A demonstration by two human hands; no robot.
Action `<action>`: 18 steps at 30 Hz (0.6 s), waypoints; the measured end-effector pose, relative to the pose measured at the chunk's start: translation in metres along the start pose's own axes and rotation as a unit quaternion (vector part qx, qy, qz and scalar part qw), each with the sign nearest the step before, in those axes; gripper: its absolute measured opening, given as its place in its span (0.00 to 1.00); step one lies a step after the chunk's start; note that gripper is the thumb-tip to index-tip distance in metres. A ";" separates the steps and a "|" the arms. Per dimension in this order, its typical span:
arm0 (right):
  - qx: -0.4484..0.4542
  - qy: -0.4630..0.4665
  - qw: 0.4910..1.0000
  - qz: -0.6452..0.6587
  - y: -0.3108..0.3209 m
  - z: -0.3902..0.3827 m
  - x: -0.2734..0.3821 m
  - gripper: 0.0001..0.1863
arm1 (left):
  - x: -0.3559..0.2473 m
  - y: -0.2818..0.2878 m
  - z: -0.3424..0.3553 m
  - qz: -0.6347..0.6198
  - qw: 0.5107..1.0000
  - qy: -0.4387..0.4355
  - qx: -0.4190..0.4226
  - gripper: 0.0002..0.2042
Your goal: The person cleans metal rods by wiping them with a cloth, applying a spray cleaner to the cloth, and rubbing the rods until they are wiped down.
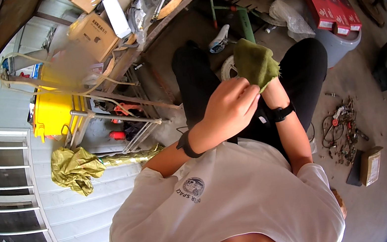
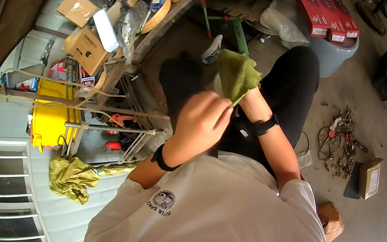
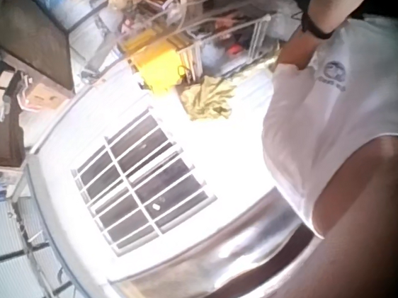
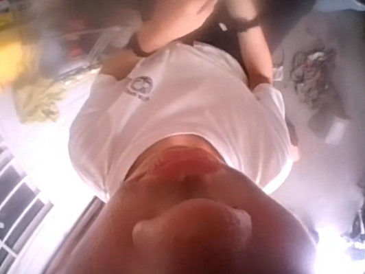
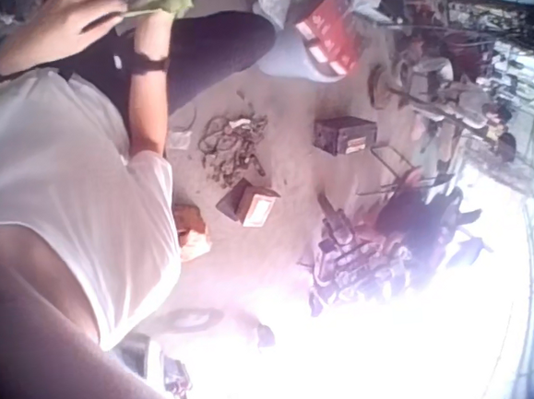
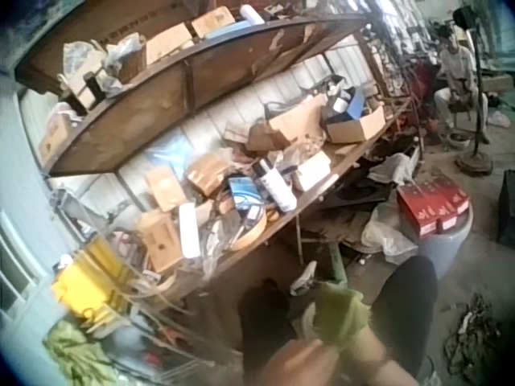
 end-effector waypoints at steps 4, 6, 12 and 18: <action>0.008 -0.057 0.988 -0.146 0.006 -0.006 0.030 0.07 | 0.006 -0.002 -0.003 -0.029 0.999 0.016 0.041 0.08; -0.124 -0.157 0.896 0.397 0.011 -0.034 0.020 0.14 | 0.015 0.004 0.002 -0.012 0.999 0.015 0.029 0.08; -0.012 -0.169 0.982 -0.081 0.010 -0.043 0.012 0.20 | 0.084 0.029 0.025 0.094 0.994 0.044 -0.022 0.08; -0.135 -0.111 0.897 0.406 -0.003 -0.057 -0.040 0.18 | 0.174 0.025 0.080 0.028 0.988 0.143 -0.060 0.13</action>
Point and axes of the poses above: each hand's wrist, its own z-axis towards the middle knuckle, its own y-axis out of the back of the hand, x = y × z, the point moved 4 cm from there along z, towards the middle knuckle, and after that the axes turned 10 degrees about z, right-handed, at the moved point
